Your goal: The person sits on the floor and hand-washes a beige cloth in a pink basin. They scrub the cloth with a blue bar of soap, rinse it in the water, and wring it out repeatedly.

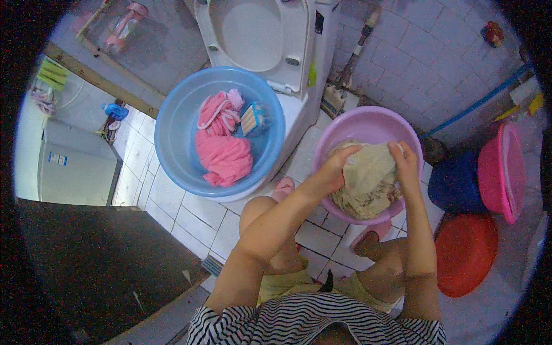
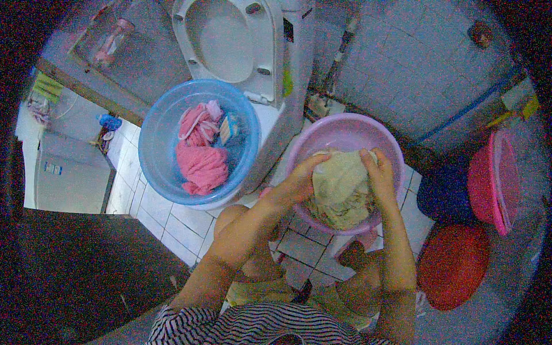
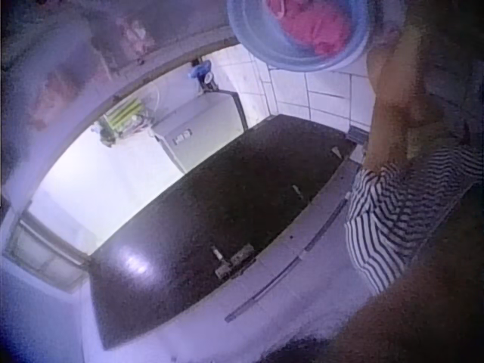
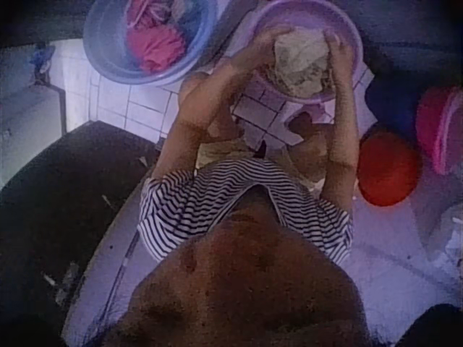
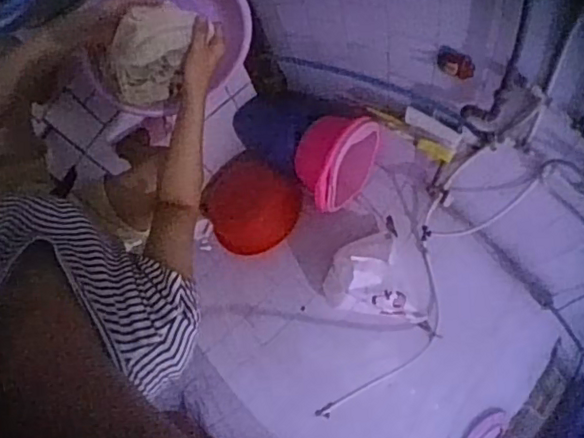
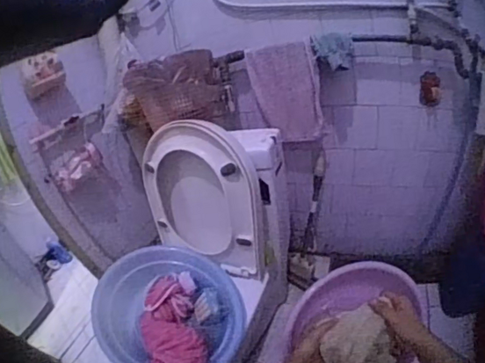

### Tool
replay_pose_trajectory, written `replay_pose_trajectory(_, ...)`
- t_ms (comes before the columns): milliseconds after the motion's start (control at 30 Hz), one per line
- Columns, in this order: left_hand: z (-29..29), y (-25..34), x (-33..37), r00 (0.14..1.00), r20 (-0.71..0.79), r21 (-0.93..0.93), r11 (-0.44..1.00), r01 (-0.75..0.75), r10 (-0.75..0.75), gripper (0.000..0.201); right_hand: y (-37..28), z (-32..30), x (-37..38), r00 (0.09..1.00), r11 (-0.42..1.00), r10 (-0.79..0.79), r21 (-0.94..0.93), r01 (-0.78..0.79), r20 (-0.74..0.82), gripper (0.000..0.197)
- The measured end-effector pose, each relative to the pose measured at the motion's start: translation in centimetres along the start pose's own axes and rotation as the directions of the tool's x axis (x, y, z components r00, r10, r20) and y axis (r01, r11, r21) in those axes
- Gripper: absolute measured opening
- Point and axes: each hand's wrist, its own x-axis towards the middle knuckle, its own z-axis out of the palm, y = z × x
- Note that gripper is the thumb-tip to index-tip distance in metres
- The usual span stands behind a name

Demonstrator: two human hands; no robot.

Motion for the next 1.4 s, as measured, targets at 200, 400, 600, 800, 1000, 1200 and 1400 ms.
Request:
replay_pose_trajectory(200, -0.8, 0.0, 0.8, 0.987, -0.057, 0.102, 0.984, -0.142, 0.149, 0.039, -0.2, 0.3, 0.3, 0.999, 1.0, -0.008, 0.016, 0.009, -0.038, 0.027)
replay_pose_trajectory(400, -0.7, 0.4, 0.7, 0.961, -0.172, 0.239, 0.956, -0.172, 0.216, 0.037, 0.3, -0.1, 0.5, 1.0, 0.997, -0.019, -0.076, 0.02, 0.012, 0.025)
replay_pose_trajectory(600, -0.8, 0.1, 0.6, 0.971, -0.174, 0.125, 0.982, -0.141, 0.162, 0.038, 0.8, -0.4, 0.7, 0.998, 0.941, -0.058, -0.335, 0.052, -0.008, 0.03)
replay_pose_trajectory(800, -1.4, -0.3, 0.5, 0.987, -0.078, 0.105, 0.985, -0.136, 0.144, 0.038, 1.3, -0.3, 0.7, 0.997, 0.874, -0.071, -0.479, 0.08, 0.035, 0.036)
replay_pose_trajectory(1000, -0.3, 0.0, -0.3, 0.958, -0.145, 0.48, 0.864, -0.149, 0.246, 0.035, 2.5, -1.3, 0.8, 0.995, 0.766, -0.091, -0.636, 0.099, 0.046, 0.028)
replay_pose_trajectory(1200, -5.2, -0.8, 0.5, 0.926, -0.02, 0.994, 0.107, -0.022, 0.377, 0.044, 4.5, -1.1, 0.3, 0.969, 0.663, -0.181, -0.707, 0.246, 0.168, 0.033)
replay_pose_trajectory(1400, -7.9, -1.7, -0.5, 0.821, 0.283, 0.951, -0.254, -0.174, 0.496, 0.052, 4.2, -1.3, 0.2, 0.984, 0.671, -0.048, -0.724, 0.157, 0.169, 0.031)
